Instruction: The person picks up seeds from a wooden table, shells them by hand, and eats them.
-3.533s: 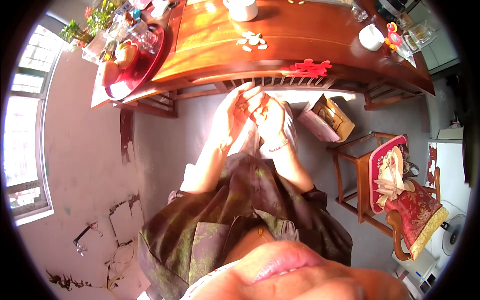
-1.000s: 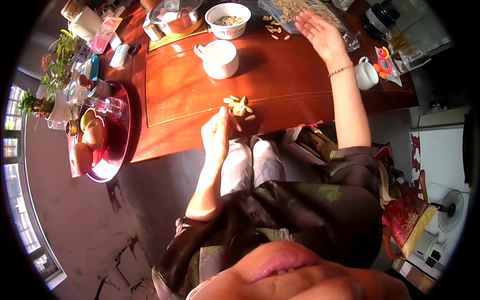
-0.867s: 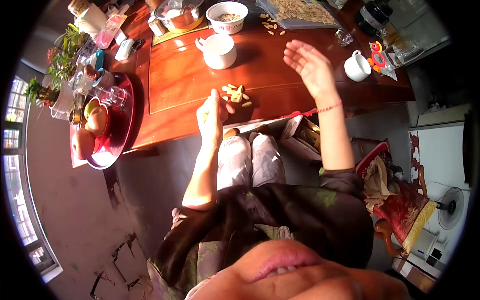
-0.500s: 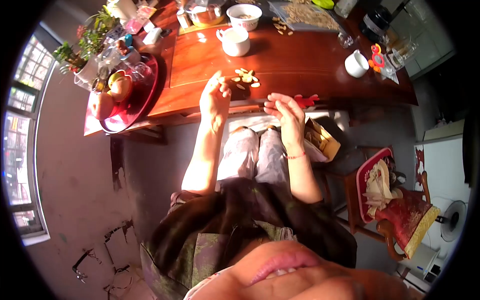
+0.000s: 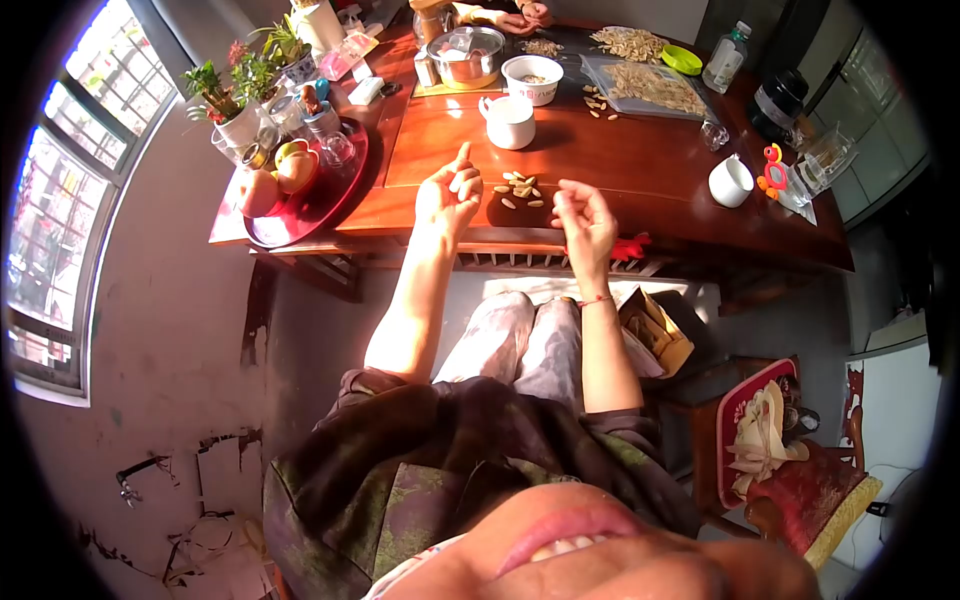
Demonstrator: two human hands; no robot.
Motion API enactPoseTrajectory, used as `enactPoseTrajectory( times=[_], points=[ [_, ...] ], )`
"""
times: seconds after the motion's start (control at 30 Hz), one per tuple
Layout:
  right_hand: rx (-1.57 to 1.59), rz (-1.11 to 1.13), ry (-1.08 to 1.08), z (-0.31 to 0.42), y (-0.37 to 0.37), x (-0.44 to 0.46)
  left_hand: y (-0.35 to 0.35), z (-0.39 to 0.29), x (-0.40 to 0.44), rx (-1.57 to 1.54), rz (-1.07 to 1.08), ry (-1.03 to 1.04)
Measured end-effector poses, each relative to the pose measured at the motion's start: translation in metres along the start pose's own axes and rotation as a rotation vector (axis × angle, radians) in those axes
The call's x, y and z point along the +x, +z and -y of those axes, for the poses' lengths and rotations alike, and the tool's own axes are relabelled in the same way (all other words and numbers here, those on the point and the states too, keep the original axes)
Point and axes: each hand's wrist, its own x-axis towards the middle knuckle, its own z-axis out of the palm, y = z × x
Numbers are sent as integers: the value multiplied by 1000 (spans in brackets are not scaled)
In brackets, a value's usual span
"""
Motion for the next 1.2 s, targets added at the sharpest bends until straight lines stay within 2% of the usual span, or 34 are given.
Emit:
enactPoseTrajectory(
  times=[0.1,0.13,0.23,0.27,0.4,0.47,0.5,0.57,0.63,0.77,0.83,0.9,0.97,1.03,1.07,1.1,1.2],
  points=[
    [-108,139,-66,-3,19,-12,1,17,-1,5,102,-63],
    [-127,177,-73,0,23,-18,2,23,-2,20,78,-53],
    [-163,200,-183,-9,29,-23,-11,35,2,23,101,-105],
    [-181,157,-210,-5,33,-23,-15,39,1,101,137,-124],
    [-279,114,-284,-2,32,-24,-29,49,-2,56,11,-41],
    [-290,74,-268,-5,34,-23,-52,42,5,145,218,-143],
    [-291,74,-269,-5,34,-22,-47,49,5,162,42,-40],
    [-485,78,-375,-5,34,-20,-55,55,5,65,119,-61],
    [-526,65,-424,-4,33,-16,-49,59,1,78,99,-44],
    [-390,57,-322,11,20,-10,-36,57,-3,146,68,14],
    [-327,-33,-300,6,10,2,-24,56,-3,174,109,-1],
    [-254,-138,-300,-20,-7,19,-10,55,2,221,30,80],
    [-177,-239,-194,-33,-18,30,0,46,13,283,137,91],
    [-35,-247,39,-26,-24,33,16,37,25,255,146,85],
    [-69,-251,109,-26,-28,33,24,33,33,283,164,120],
    [-70,-248,110,-29,-26,33,33,28,42,312,185,155],
    [-285,-317,-114,-46,-25,36,60,15,73,393,237,232]
  ],
)
